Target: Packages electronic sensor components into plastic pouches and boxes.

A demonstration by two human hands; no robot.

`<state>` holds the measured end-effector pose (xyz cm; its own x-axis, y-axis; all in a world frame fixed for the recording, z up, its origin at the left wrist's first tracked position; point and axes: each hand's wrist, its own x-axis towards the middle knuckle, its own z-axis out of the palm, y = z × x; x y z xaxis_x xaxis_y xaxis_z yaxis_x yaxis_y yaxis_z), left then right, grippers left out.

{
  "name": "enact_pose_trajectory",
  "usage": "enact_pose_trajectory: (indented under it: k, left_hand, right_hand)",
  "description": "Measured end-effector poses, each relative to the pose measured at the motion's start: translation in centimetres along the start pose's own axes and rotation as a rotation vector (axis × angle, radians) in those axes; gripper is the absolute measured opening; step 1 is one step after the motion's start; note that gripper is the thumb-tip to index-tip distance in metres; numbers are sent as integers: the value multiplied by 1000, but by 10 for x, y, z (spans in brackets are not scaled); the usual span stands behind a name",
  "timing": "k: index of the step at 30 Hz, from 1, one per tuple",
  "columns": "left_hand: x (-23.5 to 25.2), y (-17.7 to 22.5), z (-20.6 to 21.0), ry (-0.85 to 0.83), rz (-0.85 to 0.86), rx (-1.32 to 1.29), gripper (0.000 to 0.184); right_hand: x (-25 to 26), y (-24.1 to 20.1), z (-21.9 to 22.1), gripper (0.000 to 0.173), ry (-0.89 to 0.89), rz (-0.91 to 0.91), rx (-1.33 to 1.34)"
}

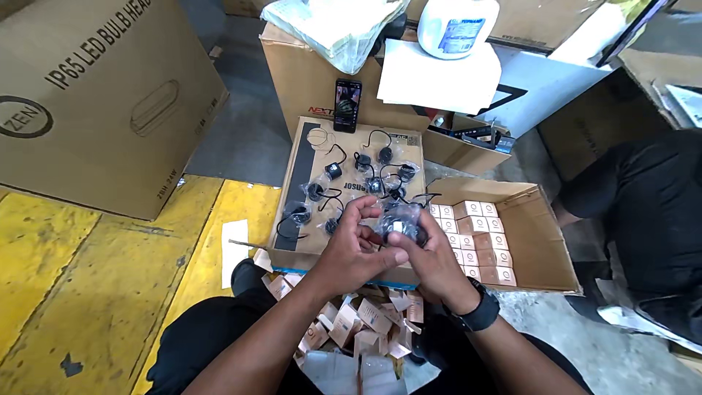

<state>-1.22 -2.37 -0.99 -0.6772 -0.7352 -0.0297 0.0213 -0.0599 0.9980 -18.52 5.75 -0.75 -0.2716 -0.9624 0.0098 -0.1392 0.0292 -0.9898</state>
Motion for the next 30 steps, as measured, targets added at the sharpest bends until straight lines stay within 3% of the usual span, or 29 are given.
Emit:
enact_pose_trajectory:
  k: [2,5,7,11,17,21,24,30]
  left_hand:
    - [0,-1,2,-13,-81,85,88]
    - [-1,-10,5,-67,-56,187,32]
    - [-1,-11,5,-93,-9,222,21]
    - [-1,-11,4,-85,24,319,21]
    - [2,-4,3,-93,-166,-108,25]
    - [4,-1,3,-17,-330,-243,11]
    - [4,0,0,12,-401,-352,20]
    - [5,0,-4,123,-322,-409,32]
  right_hand:
    - [3,-1,-2,53,106,12,83]
    - [4,-1,-4,52,170,44,145]
    - [4,0,-5,52,165,67,181]
    - [4,2,-6,50,149,118,278]
    - [2,1,-3,57,148,72,320]
    - [-3,-2,4,59,109,34,262]
    - [-6,-2,8,64,39,-15,234]
    - [-9,-1,8,73,-133,-59,218]
